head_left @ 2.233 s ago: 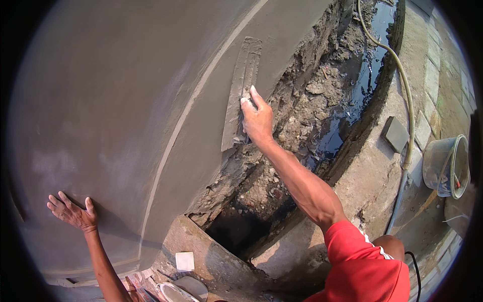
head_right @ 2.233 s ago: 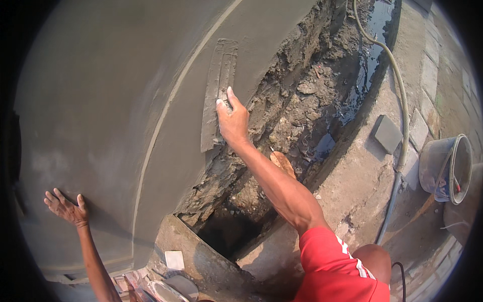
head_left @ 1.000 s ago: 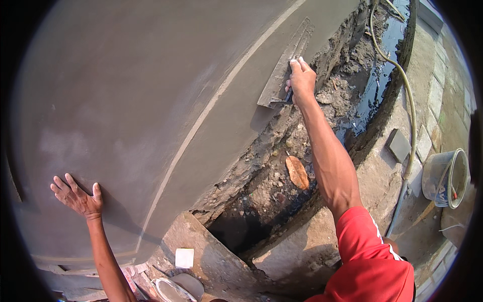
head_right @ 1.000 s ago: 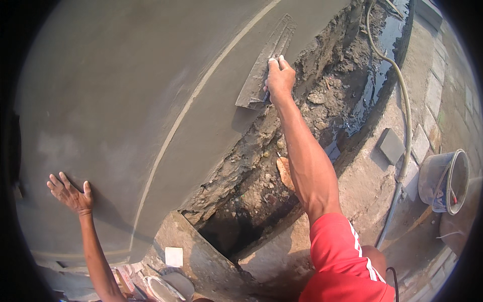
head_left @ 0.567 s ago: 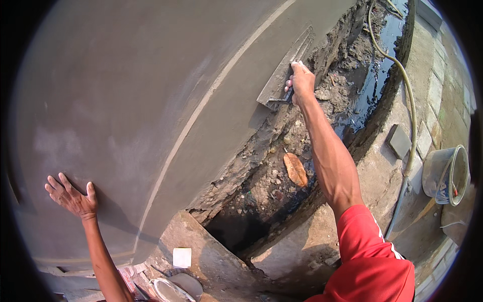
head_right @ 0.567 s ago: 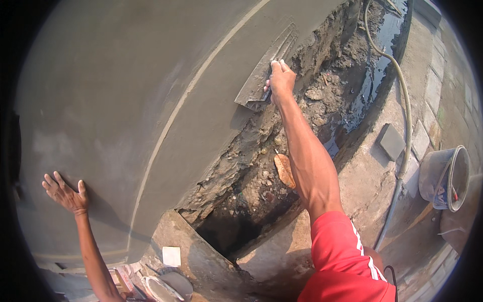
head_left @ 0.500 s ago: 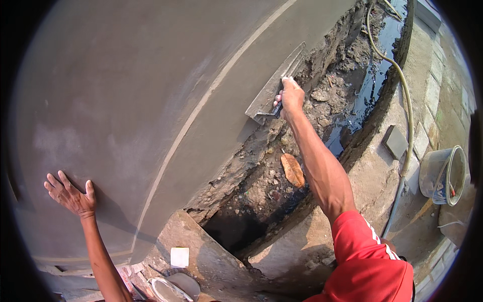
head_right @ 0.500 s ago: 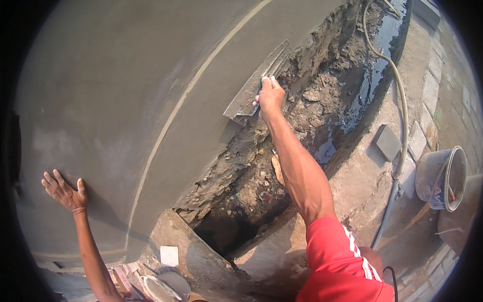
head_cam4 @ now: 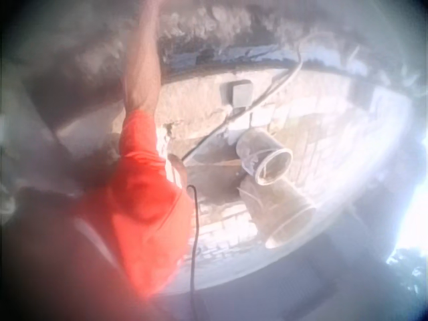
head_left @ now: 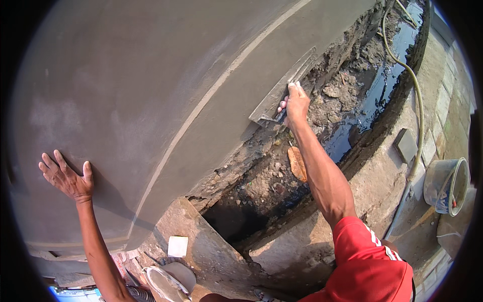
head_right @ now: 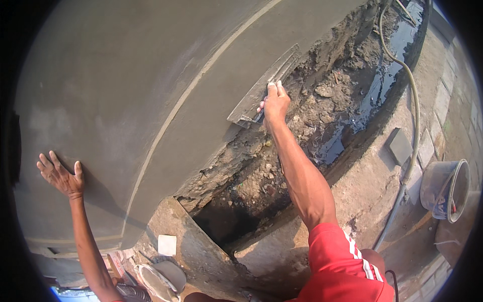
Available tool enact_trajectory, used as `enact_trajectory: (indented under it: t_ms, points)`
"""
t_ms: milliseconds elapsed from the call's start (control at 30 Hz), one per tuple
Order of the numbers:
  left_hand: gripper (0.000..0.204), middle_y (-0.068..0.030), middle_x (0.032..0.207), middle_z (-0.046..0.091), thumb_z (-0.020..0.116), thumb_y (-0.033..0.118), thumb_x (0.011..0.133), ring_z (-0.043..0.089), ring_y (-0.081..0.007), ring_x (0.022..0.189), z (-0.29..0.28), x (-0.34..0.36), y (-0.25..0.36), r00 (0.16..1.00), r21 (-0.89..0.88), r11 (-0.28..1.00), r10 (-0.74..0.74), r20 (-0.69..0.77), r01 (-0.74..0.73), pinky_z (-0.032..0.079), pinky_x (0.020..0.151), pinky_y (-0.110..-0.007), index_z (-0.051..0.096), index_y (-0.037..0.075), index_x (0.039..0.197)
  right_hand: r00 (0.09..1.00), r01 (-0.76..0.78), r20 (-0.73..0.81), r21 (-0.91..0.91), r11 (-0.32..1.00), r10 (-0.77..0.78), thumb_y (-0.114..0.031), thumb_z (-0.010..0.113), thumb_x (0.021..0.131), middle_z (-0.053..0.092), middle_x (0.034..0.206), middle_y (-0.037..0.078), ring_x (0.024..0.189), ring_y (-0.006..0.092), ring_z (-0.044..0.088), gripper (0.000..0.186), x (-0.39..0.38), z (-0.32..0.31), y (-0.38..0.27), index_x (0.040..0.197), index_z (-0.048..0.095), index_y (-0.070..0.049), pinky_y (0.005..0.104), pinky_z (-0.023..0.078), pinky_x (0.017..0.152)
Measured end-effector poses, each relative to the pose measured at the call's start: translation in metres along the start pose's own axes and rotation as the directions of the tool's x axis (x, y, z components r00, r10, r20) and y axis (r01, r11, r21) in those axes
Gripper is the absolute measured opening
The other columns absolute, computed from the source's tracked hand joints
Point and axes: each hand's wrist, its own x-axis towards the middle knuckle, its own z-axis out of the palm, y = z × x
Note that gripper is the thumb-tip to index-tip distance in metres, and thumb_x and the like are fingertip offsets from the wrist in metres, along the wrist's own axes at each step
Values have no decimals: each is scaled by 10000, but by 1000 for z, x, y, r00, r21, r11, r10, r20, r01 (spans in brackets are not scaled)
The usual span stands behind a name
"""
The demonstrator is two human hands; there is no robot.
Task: The person uses a trowel to smooth wet concrete on a curved surface. They repeatedly scrape and level the surface, occasionally dipping the trowel into a bucket of water to clean it.
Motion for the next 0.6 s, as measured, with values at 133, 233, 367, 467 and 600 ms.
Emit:
enact_trajectory:
  t_ms: [133, 233, 367, 467, 600]
  points:
    - [868, -136, 1677, 216, 327, 750, 958, 150, -379, 1552, -1, 4, 2, 1000, -15, 1000, 2, -15, -3, 181, 1227, -547, 257, 189, 1616, 974, 177, 190, -289, 941, -125, -177, 613, 1006, 589, 798, 43, 529, 93, 530, 631, -133, 46, 80, 1549, 351, 9, 271, 483, 472]
    - [868, -134, 1677, 217, 327, 751, 957, 148, -379, 1553, -3, 5, 3, 1000, -16, 1000, 3, -14, -3, 180, 1228, -546, 255, 191, 1617, 680, 718, 294, -454, 528, -672, -148, 643, 982, 622, 882, 55, 548, 84, 544, 627, -113, 57, 68, 1529, 388, 25, 274, 488, 491]
    - [866, -131, 1676, 221, 323, 750, 958, 148, -378, 1553, -1, 4, 3, 1000, -3, 1000, -2, -13, 2, 179, 1229, -546, 256, 191, 1616, 951, 307, 109, -247, 919, -288, -224, 608, 1001, 523, 678, -9, 506, 70, 490, 530, 7, 26, -22, 1456, 482, 16, 257, 436, 417]
    - [860, -129, 1676, 221, 323, 746, 962, 149, -377, 1553, -1, 3, 4, 1000, -6, 1000, -3, -9, 3, 175, 1230, -546, 257, 190, 1616, 1000, 15, -23, -69, 998, -17, -249, 600, 1008, 418, 633, -43, 481, 68, 450, 411, 46, 0, -61, 1372, 549, -65, 259, 429, 408]
    - [853, -130, 1677, 220, 322, 739, 966, 150, -376, 1553, -3, 5, 5, 1000, -7, 1000, -6, -19, 6, 175, 1229, -550, 255, 191, 1617, 999, -45, 6, -1, 999, 45, -223, 596, 1014, 449, 666, -8, 460, 117, 466, 582, -20, 15, -7, 1533, 405, -42, 297, 444, 392]
